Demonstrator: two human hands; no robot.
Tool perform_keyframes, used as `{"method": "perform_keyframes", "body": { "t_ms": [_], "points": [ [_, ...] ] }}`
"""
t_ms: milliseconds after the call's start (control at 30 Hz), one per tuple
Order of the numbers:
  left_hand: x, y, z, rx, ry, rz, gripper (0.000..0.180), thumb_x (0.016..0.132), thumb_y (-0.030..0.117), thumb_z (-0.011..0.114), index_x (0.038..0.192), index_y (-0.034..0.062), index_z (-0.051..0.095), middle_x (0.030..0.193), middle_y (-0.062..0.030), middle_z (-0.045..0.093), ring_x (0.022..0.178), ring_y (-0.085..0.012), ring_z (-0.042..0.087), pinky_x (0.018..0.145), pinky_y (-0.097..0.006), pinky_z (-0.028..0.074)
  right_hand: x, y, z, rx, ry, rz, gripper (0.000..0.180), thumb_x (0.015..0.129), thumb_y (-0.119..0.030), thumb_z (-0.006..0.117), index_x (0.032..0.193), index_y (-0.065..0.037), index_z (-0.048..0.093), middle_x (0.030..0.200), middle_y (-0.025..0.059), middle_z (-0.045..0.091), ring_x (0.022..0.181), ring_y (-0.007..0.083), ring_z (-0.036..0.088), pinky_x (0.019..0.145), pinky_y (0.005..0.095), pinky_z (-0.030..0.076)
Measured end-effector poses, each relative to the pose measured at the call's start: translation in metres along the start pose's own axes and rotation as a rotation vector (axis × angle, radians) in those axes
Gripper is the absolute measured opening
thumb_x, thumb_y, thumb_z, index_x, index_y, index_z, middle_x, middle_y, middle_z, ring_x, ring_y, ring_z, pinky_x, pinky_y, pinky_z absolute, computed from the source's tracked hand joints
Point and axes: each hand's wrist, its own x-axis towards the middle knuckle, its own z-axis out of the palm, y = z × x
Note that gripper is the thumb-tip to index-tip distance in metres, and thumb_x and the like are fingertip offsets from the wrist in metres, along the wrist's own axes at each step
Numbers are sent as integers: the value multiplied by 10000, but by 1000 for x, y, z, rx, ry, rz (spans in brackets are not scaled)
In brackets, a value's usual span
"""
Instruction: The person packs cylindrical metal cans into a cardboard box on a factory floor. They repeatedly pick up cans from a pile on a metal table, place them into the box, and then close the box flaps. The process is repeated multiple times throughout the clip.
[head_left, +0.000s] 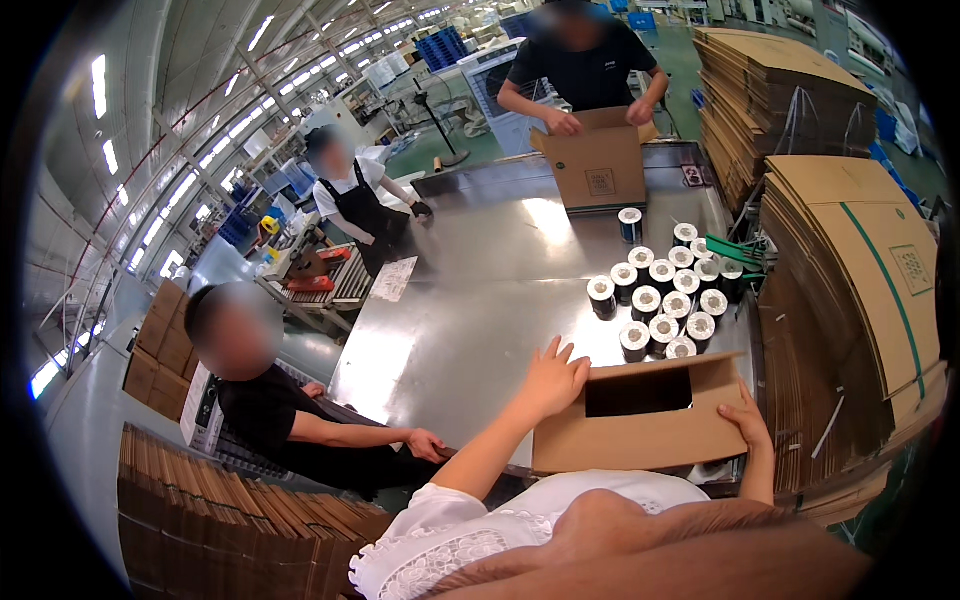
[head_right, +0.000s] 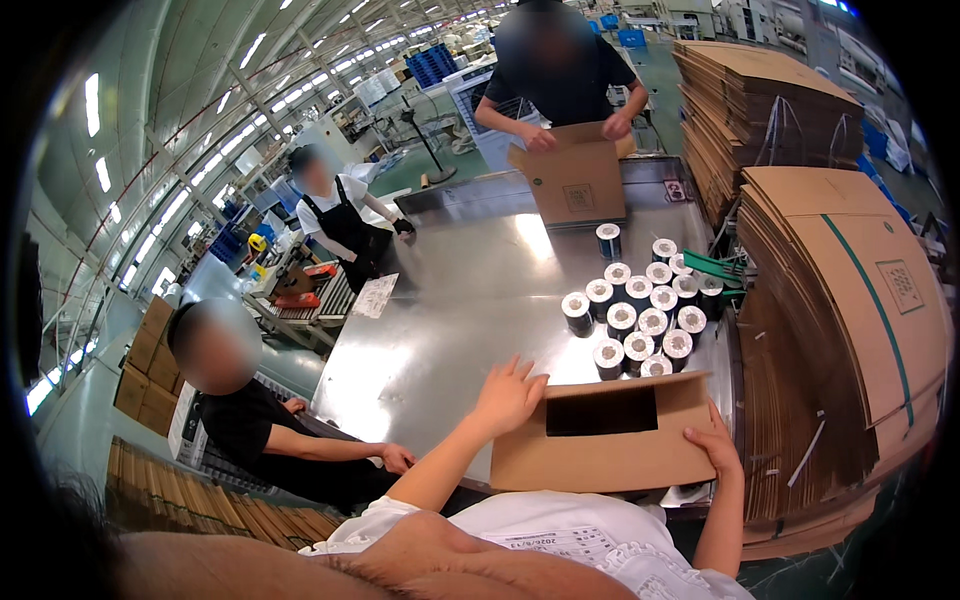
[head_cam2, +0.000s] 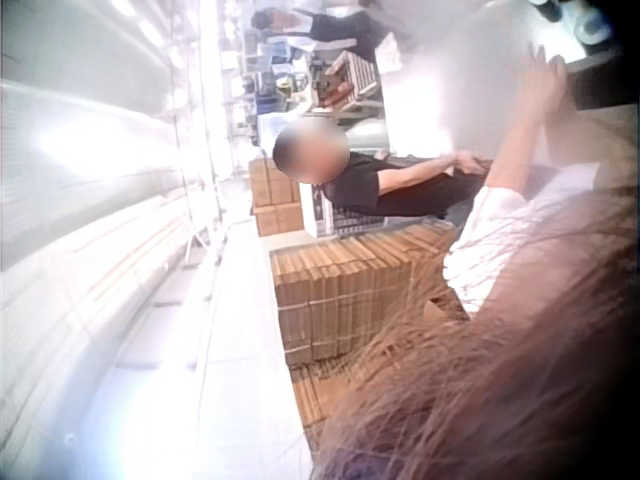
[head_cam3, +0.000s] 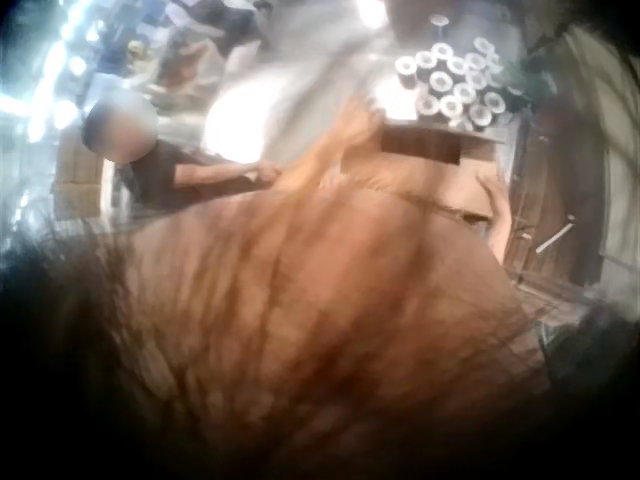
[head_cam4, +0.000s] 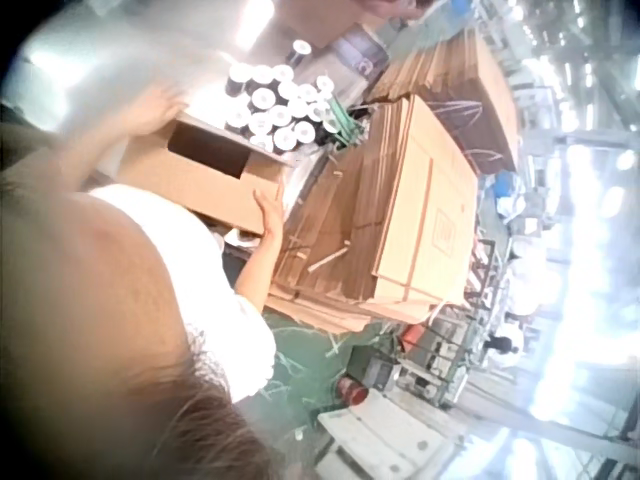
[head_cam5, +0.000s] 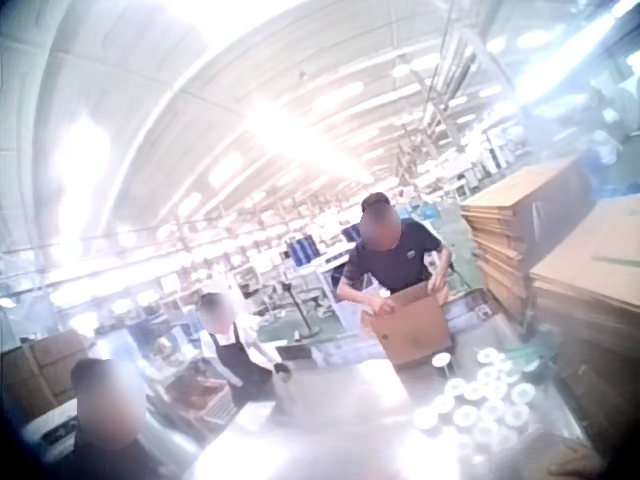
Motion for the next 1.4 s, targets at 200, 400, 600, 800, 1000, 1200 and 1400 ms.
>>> {"method": "perform_keyframes", "body": {
  "t_ms": [200,400,600,800,1000,1200,1400],
  "points": [
    [-39,-43,63,-105,125,6,551,976,369,356,1466,133,271,1535,-138,189,1432,-324,105,1126,-560,44,30,16,48,186,-107,13,667,978,-560,271,1474,-116,232,1464,72,325,1347,203,290,1105,343,242],
    [-39,-210,90,-413,107,-284,536,997,404,245,1471,155,268,1530,-140,213,1418,-341,146,1134,-518,92,85,202,30,-403,232,80,810,891,-644,420,1436,-63,273,1397,161,404,1275,296,402,1039,351,347],
    [-87,-204,111,-1427,-3,-604,600,1001,414,234,1467,36,241,1518,-110,269,1402,-256,223,1137,-358,182,27,70,23,79,-206,413,451,847,-299,671,1184,-12,586,1122,109,643,977,216,638,827,368,515],
    [-96,-112,133,-1810,233,-396,574,972,305,449,1475,102,261,1469,-81,360,1304,-220,385,1065,-335,311,25,-73,91,52,-336,71,410,885,-82,560,1279,-7,473,1188,86,593,1040,167,597,895,316,485],
    [-73,-141,165,-1171,284,-669,487,967,258,442,1403,50,388,1358,-169,488,1232,-307,479,1034,-365,359,70,-66,157,35,-400,138,340,918,-73,496,1256,-34,477,1146,73,592,1041,159,584,881,323,485],
    [-59,-138,125,-879,282,-468,495,985,315,398,1347,-20,435,1323,-221,503,1241,-355,461,1054,-389,335,93,-52,261,-73,-388,4,488,939,-428,511,1219,-38,425,1063,110,577,849,195,620,607,343,544],
    [-100,20,-51,-1278,189,-379,587,969,280,450,1444,-15,272,1454,-172,350,1331,-249,344,1078,-330,262,62,-35,296,123,-737,249,744,928,-638,330,1335,-23,430,1167,217,588,868,302,650,743,387,527]
  ]
}}
